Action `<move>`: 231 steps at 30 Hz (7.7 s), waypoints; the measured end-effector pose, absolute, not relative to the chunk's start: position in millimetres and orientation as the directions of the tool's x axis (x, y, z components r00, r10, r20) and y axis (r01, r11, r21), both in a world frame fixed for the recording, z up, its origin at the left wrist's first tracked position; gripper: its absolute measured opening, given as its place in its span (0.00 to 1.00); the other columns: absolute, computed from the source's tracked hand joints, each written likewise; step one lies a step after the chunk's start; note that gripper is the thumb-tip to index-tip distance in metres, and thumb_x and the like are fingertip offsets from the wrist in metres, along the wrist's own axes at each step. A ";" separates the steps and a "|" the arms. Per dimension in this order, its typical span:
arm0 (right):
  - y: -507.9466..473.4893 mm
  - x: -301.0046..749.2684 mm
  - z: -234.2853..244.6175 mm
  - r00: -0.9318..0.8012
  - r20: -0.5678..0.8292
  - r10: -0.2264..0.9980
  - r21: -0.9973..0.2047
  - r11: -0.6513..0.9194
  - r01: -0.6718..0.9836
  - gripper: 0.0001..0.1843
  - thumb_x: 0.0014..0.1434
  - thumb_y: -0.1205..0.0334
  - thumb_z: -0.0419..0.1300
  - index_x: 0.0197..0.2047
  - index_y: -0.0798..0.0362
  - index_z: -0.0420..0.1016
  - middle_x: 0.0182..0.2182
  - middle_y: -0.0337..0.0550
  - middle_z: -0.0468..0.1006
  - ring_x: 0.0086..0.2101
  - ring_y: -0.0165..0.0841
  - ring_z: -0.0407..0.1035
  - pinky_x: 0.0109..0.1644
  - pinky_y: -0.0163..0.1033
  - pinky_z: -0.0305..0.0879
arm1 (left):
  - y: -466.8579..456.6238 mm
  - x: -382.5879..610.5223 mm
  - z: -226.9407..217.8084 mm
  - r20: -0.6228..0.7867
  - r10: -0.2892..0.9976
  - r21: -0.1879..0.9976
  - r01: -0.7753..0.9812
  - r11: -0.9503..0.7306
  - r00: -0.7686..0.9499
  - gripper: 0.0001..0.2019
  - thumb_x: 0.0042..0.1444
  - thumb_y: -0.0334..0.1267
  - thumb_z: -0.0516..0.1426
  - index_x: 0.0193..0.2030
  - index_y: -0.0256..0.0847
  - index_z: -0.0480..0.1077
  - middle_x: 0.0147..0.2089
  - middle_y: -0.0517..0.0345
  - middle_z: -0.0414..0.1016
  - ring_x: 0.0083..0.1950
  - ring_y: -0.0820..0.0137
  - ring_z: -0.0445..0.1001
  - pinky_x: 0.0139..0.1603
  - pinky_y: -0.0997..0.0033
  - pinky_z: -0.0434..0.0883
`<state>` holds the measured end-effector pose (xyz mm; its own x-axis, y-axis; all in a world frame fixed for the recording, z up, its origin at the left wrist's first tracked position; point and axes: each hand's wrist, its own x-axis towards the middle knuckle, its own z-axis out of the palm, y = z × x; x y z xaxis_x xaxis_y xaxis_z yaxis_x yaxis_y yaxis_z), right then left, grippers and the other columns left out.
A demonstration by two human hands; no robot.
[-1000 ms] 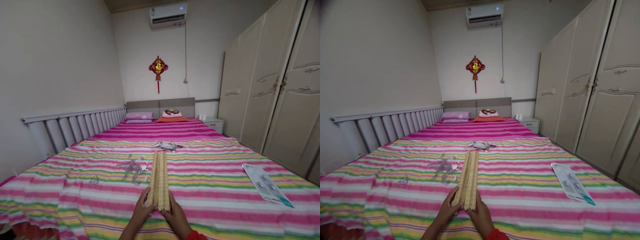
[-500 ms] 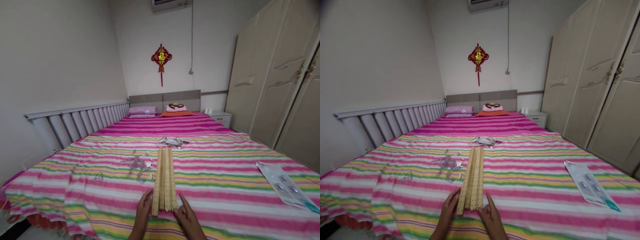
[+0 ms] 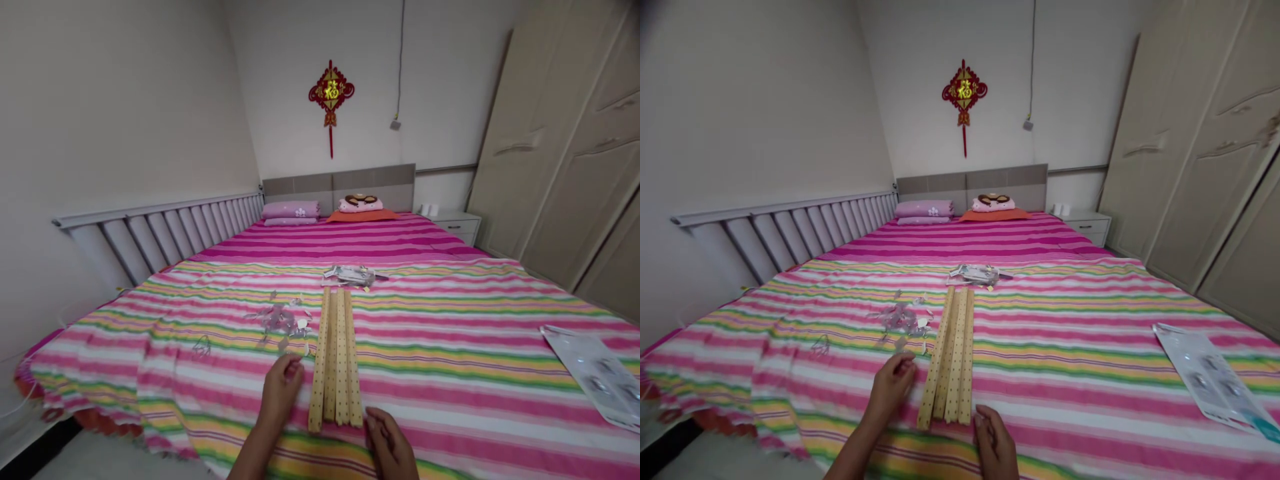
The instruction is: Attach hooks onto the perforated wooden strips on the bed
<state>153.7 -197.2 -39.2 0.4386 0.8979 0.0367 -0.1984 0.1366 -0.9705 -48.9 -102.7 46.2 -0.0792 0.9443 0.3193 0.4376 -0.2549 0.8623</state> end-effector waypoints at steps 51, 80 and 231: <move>-174.7 171.5 47.5 0.226 0.045 0.973 -0.975 0.092 -0.202 0.23 0.45 0.40 0.65 0.29 0.53 0.74 0.17 0.33 0.66 0.17 0.26 0.56 0.18 0.31 0.52 | -104.1 2.2 83.9 0.108 0.986 0.985 -0.145 -0.089 0.128 0.23 0.42 0.44 0.65 0.46 0.39 0.73 0.46 0.49 0.78 0.49 0.61 0.75 0.51 0.62 0.71; -249.0 227.5 162.2 0.299 0.339 0.892 -0.925 0.374 -0.066 0.39 0.49 0.24 0.31 0.14 0.46 0.62 0.14 0.39 0.57 0.19 0.34 0.52 0.25 0.42 0.51 | -183.9 9.9 160.0 0.111 0.916 0.993 0.001 -0.121 0.384 0.44 0.37 0.79 0.35 0.20 0.40 0.73 0.12 0.55 0.64 0.14 0.74 0.57 0.18 0.72 0.53; -207.4 153.1 -14.8 0.269 0.317 0.909 -0.920 0.226 0.321 0.19 0.64 0.61 0.49 0.54 0.49 0.72 0.44 0.48 0.78 0.44 0.37 0.72 0.49 0.39 0.69 | -150.6 29.5 2.5 0.403 0.778 0.235 0.768 -0.596 0.481 0.17 0.58 0.40 0.54 0.55 0.53 0.69 0.56 0.61 0.74 0.61 0.59 0.64 0.56 0.57 0.59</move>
